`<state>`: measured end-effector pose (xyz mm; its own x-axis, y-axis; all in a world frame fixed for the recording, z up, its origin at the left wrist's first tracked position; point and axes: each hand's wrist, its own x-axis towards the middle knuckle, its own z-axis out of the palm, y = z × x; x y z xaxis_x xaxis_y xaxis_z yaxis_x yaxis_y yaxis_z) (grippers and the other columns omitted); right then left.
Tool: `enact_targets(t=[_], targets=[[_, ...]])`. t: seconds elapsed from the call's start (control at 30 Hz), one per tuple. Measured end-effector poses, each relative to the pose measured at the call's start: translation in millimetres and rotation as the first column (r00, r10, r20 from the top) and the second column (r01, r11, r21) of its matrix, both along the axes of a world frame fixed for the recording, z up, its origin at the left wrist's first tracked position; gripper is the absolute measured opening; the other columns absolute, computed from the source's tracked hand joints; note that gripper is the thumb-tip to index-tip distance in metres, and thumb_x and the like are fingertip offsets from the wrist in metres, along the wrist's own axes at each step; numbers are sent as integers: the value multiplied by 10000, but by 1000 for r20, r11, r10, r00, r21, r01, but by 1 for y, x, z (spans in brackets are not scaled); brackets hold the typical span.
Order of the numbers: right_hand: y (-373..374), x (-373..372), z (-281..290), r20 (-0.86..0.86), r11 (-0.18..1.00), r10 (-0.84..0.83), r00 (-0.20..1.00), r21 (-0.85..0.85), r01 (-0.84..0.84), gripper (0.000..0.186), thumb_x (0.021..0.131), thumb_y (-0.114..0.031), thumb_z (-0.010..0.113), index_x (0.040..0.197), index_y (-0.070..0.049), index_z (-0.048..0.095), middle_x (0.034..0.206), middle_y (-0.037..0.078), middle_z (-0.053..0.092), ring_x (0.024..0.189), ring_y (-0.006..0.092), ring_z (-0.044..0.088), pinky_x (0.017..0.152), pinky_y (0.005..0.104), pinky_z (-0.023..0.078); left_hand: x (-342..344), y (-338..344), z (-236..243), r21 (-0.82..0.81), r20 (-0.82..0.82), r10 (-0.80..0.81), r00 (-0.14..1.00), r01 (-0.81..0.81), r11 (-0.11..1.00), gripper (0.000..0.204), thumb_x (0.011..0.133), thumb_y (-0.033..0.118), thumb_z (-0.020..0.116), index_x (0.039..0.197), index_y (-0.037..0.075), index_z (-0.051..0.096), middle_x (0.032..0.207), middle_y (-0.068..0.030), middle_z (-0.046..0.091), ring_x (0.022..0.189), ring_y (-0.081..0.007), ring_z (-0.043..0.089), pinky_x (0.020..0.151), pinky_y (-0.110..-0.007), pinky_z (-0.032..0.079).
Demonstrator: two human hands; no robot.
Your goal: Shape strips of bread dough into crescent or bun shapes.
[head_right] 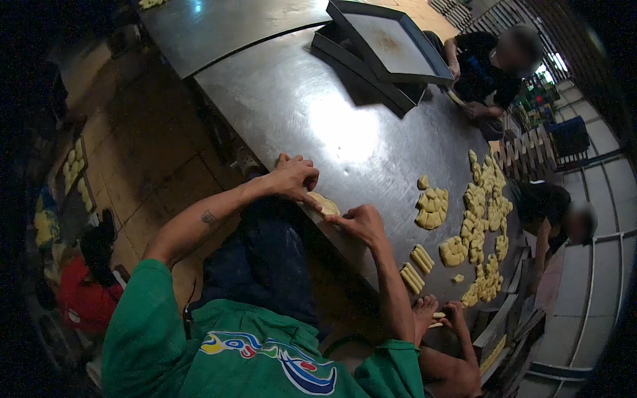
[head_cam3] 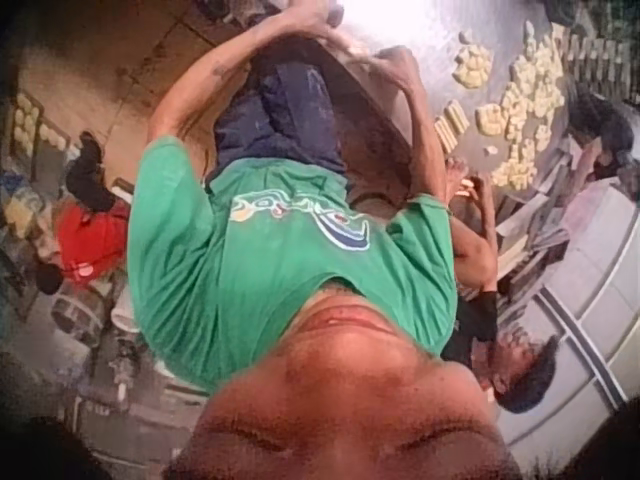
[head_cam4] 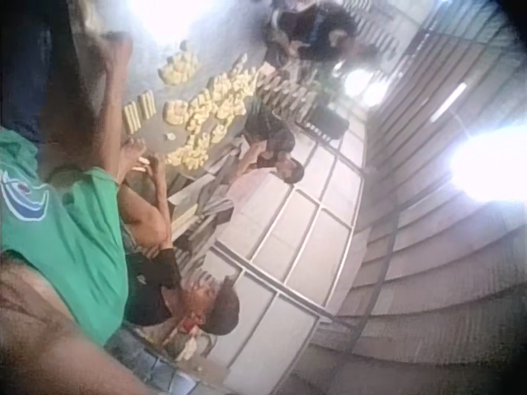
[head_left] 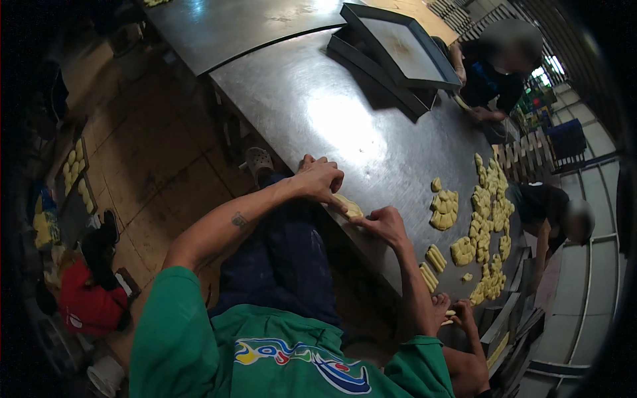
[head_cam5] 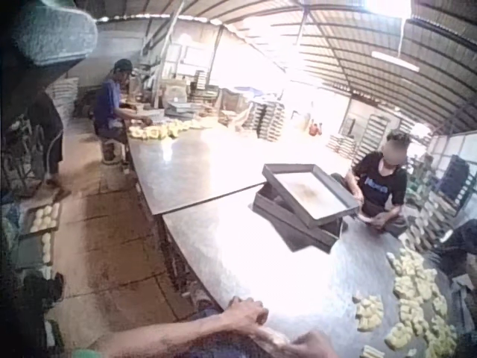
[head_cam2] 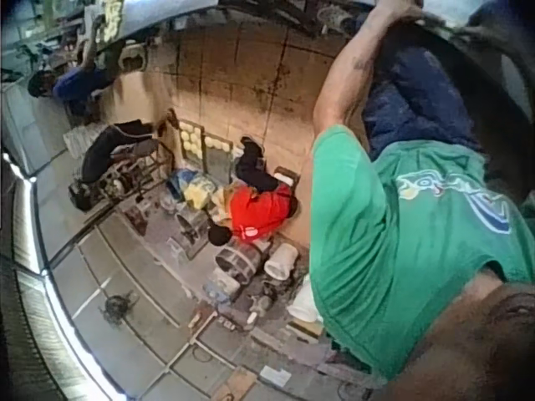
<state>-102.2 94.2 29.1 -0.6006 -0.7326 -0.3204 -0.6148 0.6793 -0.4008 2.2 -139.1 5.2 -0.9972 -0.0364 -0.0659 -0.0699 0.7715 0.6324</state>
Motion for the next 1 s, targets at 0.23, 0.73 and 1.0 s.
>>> enact_targets(t=[0.23,0.73,1.0], targets=[[-33,4,20,-42,966,-205,978,153,209,776,719,-738,641,634,31,692,514,150,585,505,258,613,532,380,467,-21,16,8,-165,136,50,989,-27,986,493,653,598,771,799,136,677,926,-77,602,1020,-277,519,861,-487,295],[-24,-15,2,-97,987,-120,988,95,129,808,679,-773,653,614,31,696,518,131,603,505,262,619,516,395,462,-30,16,18,-168,224,-41,974,80,983,452,705,580,743,805,143,688,905,-67,594,1054,-273,488,864,-462,299],[-4,3,-2,-64,970,-221,973,86,226,793,737,-747,625,606,32,691,494,111,570,490,258,608,515,404,461,-6,-5,-4,-101,-66,-120,991,113,988,426,760,582,708,812,161,666,952,-67,572,1016,-273,494,875,-456,296]])
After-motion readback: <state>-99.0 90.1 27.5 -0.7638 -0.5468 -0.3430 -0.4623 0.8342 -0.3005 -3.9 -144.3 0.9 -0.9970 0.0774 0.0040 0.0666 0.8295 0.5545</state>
